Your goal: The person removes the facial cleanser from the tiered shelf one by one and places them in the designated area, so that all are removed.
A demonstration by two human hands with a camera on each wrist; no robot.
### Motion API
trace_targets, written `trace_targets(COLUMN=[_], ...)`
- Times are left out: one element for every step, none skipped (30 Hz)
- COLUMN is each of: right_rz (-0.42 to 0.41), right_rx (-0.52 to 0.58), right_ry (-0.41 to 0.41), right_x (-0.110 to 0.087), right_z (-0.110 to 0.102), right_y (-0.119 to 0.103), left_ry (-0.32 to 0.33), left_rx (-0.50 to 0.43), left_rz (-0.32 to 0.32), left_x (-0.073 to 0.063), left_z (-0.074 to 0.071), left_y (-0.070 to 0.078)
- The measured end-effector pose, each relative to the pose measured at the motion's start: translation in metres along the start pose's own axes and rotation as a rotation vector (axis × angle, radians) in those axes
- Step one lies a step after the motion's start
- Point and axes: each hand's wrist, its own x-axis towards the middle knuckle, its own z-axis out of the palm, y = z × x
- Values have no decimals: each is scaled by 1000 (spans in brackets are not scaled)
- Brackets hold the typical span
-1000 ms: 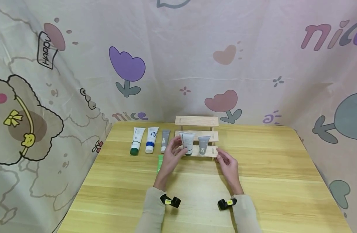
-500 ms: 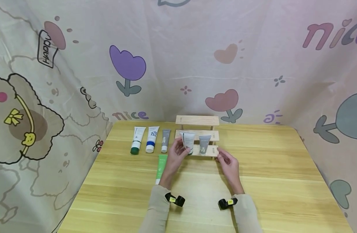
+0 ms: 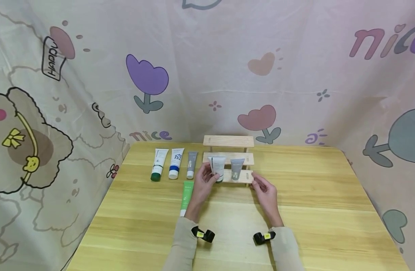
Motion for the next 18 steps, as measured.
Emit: trace_targets(right_rz=[1, 2, 3, 3, 3, 1, 0, -3, -5, -6, -5, -4, -1, 1, 3, 5, 3, -1], right_rx=[3, 5, 7, 7, 7, 8, 10, 9, 8, 6, 4, 4, 3, 1, -3, -4, -6, -6], right_ry=[1, 2, 1, 0, 1, 2, 1, 1, 0, 1, 2, 2, 2, 3, 3, 3, 2, 2], right_x=[0, 0, 0, 0, 0, 0, 1, 1, 1, 1, 0, 1, 1, 1, 1, 0, 1, 0], right_z=[0, 0, 0, 0, 1, 1, 1, 1, 1, 1, 1, 1, 1, 1, 1, 1, 0, 0], right_y=[0, -1, -1, -2, -2, -3, -3, -3, -3, -3, -3, -3, -2, -2, -1, -1, 0, 1], left_ry=[5, 8, 12, 16, 19, 21, 24, 27, 30, 31, 33, 34, 35, 36, 38, 40, 43, 45], left_rx=[7, 13, 14, 18, 19, 17, 19, 22, 28, 34, 34, 32, 30, 24, 17, 11, 5, 5], left_rz=[6, 10, 12, 16, 19, 21, 25, 20, 20, 21, 16, 12, 8, 0, -2, -8, -15, -19], left_x=[-1, -1, -2, -3, -3, -4, -5, -6, -7, -8, -10, -11, -13, -14, -15, -17, -19, -20], left_z=[0, -1, -1, -2, -2, -3, -3, -4, -5, -6, -6, -8, -9, -10, -11, -13, -14, -15], left_y=[0, 0, 1, 2, 3, 3, 4, 6, 7, 7, 9, 10, 12, 13, 14, 15, 16, 16])
